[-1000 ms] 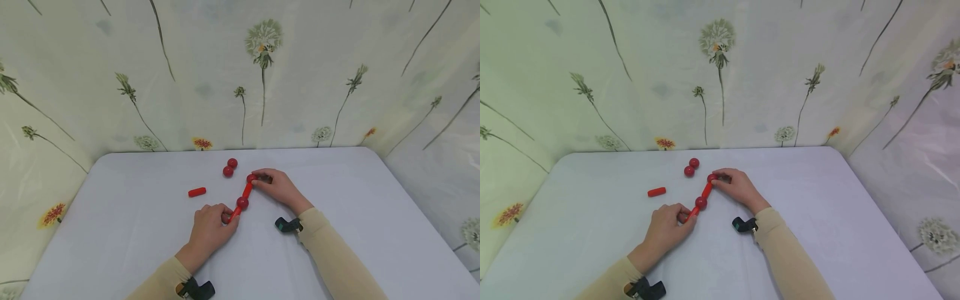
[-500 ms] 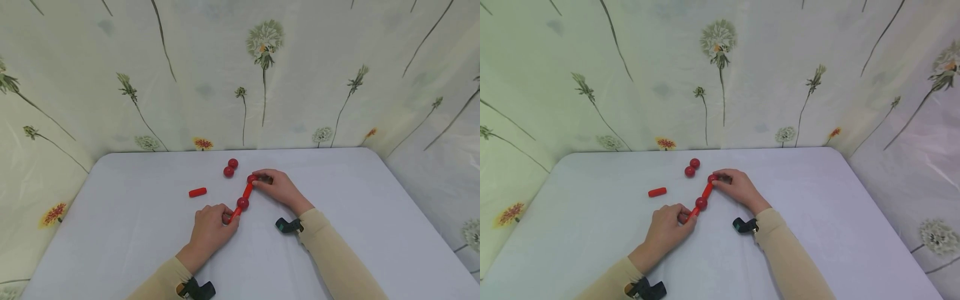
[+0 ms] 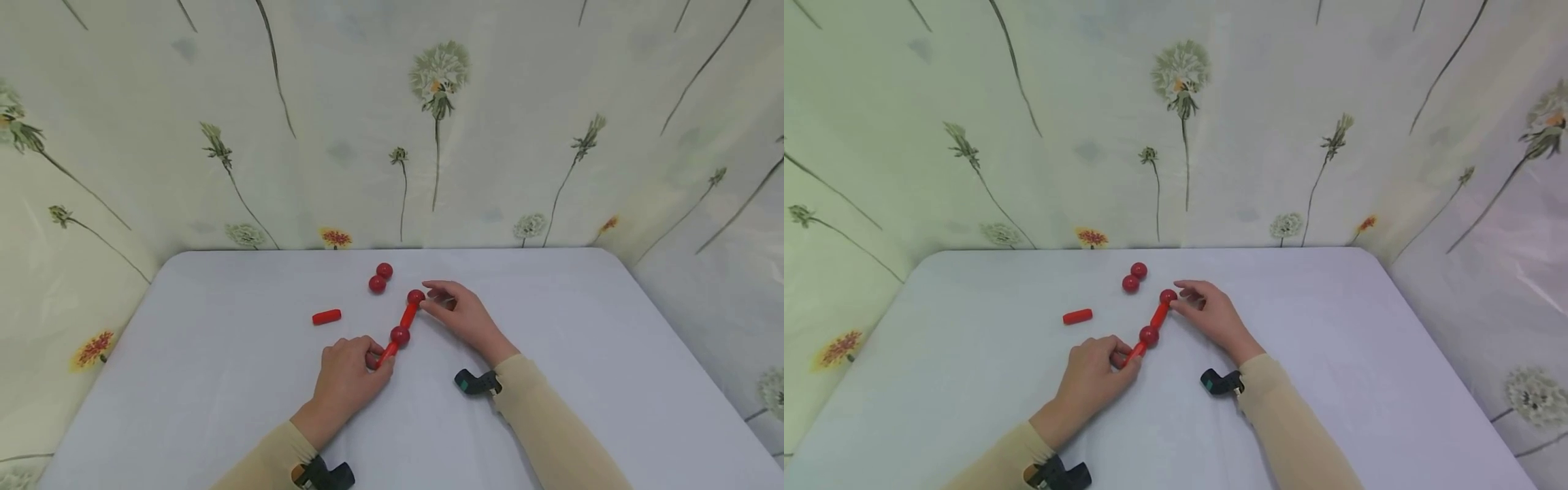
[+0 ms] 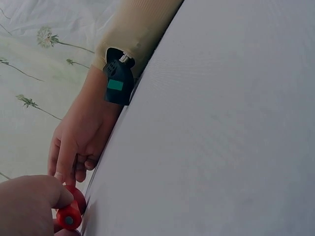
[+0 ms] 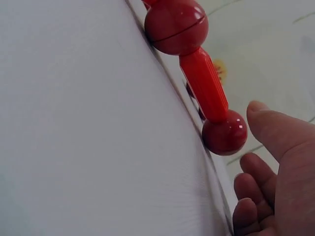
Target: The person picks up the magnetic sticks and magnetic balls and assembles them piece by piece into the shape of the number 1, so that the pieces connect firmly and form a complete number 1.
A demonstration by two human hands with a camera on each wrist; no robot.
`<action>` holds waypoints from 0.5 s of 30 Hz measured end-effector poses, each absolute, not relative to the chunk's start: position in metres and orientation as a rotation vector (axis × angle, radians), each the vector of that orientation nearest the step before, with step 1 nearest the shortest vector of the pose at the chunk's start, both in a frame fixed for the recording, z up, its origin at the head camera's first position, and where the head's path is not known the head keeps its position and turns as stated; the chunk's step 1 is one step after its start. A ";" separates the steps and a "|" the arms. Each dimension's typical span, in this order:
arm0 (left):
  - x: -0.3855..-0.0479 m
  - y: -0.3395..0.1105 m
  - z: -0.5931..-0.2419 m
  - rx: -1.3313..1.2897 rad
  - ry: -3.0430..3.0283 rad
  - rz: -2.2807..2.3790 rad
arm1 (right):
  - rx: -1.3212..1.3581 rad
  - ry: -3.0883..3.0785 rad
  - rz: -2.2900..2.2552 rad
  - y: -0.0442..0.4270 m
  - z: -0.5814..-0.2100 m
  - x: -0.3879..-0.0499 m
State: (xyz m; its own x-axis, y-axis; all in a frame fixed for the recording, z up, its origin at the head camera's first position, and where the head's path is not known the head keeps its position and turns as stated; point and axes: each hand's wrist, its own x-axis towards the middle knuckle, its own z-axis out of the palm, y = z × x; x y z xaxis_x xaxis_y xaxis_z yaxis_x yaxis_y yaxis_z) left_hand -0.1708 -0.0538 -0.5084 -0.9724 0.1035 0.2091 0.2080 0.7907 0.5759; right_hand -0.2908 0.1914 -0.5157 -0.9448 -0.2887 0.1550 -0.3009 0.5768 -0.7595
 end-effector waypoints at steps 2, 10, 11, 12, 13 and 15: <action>-0.171 -0.054 -0.509 -0.249 -2.816 -0.935 | 0.505 -2.780 1.343 0.192 -0.516 -0.285; -0.171 -0.053 -0.510 -0.270 -2.807 -0.931 | 0.518 -2.756 1.398 0.187 -0.514 -0.263; -0.172 -0.053 -0.510 -0.270 -2.807 -0.927 | 0.529 -2.758 1.403 0.186 -0.513 -0.260; -0.172 -0.053 -0.511 -0.270 -2.806 -0.923 | 0.544 -2.763 1.401 0.185 -0.513 -0.258; -0.172 -0.054 -0.511 -0.269 -2.805 -0.920 | 0.563 -2.769 1.398 0.184 -0.513 -0.255; -0.172 -0.055 -0.512 -0.271 -2.802 -0.917 | 0.605 -2.780 1.384 0.180 -0.514 -0.250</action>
State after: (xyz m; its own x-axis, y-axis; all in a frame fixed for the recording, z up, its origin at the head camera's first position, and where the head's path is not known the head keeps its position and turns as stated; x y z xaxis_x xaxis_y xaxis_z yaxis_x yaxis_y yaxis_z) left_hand -0.1719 -0.0545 -0.5116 -0.9670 0.1159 0.2269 0.2277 0.7932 0.5649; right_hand -0.2498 0.1805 -0.5141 -0.9266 -0.3460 0.1473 -0.3261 0.5441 -0.7730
